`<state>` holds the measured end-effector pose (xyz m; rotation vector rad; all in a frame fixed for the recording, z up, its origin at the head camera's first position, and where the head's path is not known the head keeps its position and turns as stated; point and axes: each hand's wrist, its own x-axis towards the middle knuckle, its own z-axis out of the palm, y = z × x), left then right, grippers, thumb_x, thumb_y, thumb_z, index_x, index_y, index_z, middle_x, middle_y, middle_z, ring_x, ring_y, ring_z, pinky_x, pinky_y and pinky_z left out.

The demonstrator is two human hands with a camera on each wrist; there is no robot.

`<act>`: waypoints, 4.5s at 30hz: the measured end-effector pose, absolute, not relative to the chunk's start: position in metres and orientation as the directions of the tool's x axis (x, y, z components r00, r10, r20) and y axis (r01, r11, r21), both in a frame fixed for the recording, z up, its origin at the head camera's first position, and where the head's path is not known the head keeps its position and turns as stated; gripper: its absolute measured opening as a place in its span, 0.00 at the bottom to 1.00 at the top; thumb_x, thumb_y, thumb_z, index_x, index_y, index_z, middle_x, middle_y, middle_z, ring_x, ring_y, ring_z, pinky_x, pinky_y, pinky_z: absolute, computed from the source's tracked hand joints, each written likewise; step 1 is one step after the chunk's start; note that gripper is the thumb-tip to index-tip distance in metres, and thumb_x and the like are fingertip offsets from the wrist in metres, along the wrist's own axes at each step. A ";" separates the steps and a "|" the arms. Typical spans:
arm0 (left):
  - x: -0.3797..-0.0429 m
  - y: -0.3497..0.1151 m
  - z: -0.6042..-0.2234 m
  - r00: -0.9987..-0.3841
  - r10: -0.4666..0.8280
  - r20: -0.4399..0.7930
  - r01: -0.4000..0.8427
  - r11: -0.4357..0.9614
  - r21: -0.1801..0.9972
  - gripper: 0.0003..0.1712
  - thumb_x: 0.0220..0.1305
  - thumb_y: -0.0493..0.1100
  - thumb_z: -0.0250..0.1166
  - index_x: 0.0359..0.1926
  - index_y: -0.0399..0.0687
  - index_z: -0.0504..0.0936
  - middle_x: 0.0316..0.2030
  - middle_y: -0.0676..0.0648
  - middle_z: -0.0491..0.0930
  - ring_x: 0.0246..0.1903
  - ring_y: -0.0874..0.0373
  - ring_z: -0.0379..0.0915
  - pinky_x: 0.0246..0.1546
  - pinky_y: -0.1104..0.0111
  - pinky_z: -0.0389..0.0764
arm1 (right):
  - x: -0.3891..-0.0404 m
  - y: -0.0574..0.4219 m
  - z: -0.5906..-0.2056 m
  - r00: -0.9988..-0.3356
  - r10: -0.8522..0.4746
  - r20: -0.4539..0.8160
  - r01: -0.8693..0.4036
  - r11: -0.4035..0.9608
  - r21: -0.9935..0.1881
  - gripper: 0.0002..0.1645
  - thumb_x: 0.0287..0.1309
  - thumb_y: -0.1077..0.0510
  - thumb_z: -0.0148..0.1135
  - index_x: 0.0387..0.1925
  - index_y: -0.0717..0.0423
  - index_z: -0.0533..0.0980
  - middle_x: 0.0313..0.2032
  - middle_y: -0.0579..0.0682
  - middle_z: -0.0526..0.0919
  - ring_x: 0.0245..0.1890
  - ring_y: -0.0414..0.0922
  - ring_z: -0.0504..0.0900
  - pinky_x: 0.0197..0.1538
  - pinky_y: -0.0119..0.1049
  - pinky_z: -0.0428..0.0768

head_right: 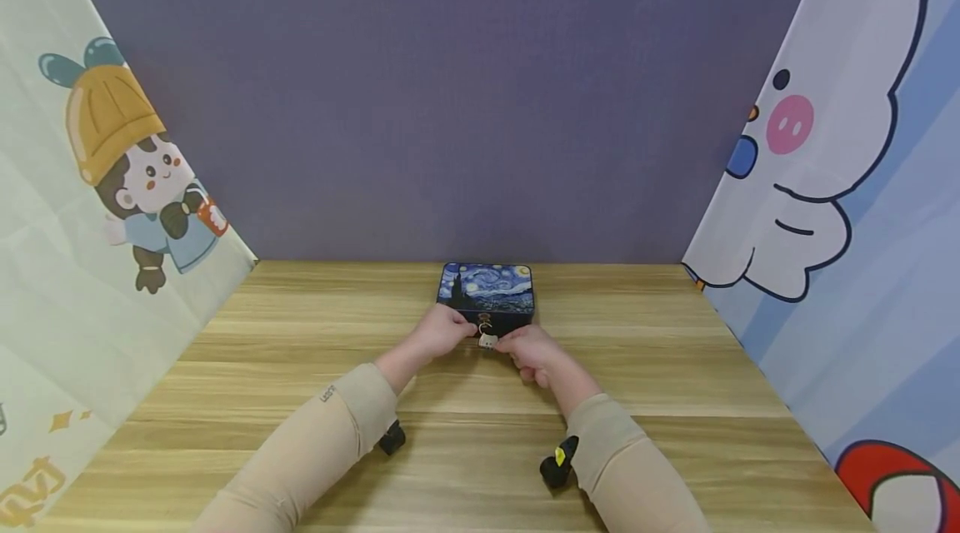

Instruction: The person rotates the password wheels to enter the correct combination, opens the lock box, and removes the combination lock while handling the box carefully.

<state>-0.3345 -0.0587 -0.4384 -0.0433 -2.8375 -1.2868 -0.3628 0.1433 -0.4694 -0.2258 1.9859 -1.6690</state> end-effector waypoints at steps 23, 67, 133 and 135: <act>-0.338 -0.051 -0.454 -1.000 -0.030 0.004 -0.012 0.523 0.852 0.10 0.67 0.36 0.67 0.32 0.33 0.88 0.14 0.53 0.70 0.15 0.62 0.63 0.19 0.71 0.66 | -0.363 0.143 -0.472 -0.830 -0.479 -0.288 0.223 0.188 -0.957 0.08 0.68 0.61 0.60 0.39 0.64 0.78 0.14 0.41 0.56 0.12 0.36 0.53 0.15 0.29 0.56; -0.340 -0.054 -0.456 -0.995 -0.036 -0.097 -0.103 0.465 0.879 0.16 0.70 0.37 0.62 0.23 0.35 0.80 0.11 0.53 0.63 0.11 0.61 0.54 0.15 0.67 0.60 | -0.372 0.137 -0.473 -0.857 -0.443 -0.263 0.189 0.204 -0.961 0.09 0.67 0.59 0.61 0.32 0.62 0.78 0.14 0.41 0.56 0.12 0.36 0.53 0.15 0.30 0.54; -0.281 -0.087 -0.408 -0.963 0.268 0.035 0.218 0.694 0.687 0.13 0.69 0.37 0.63 0.29 0.32 0.84 0.12 0.57 0.64 0.12 0.66 0.56 0.16 0.74 0.60 | -0.331 0.131 -0.432 -0.783 -0.621 -0.009 -0.333 0.431 -0.839 0.07 0.60 0.56 0.72 0.38 0.56 0.87 0.39 0.49 0.87 0.40 0.46 0.81 0.41 0.40 0.78; -0.278 -0.090 -0.409 -0.956 0.292 0.023 0.228 0.692 0.685 0.13 0.69 0.37 0.64 0.29 0.31 0.84 0.11 0.57 0.63 0.12 0.66 0.55 0.16 0.74 0.59 | -0.328 0.131 -0.434 -0.777 -0.630 -0.004 -0.348 0.434 -0.831 0.07 0.60 0.56 0.72 0.37 0.56 0.87 0.40 0.48 0.86 0.39 0.45 0.80 0.40 0.40 0.78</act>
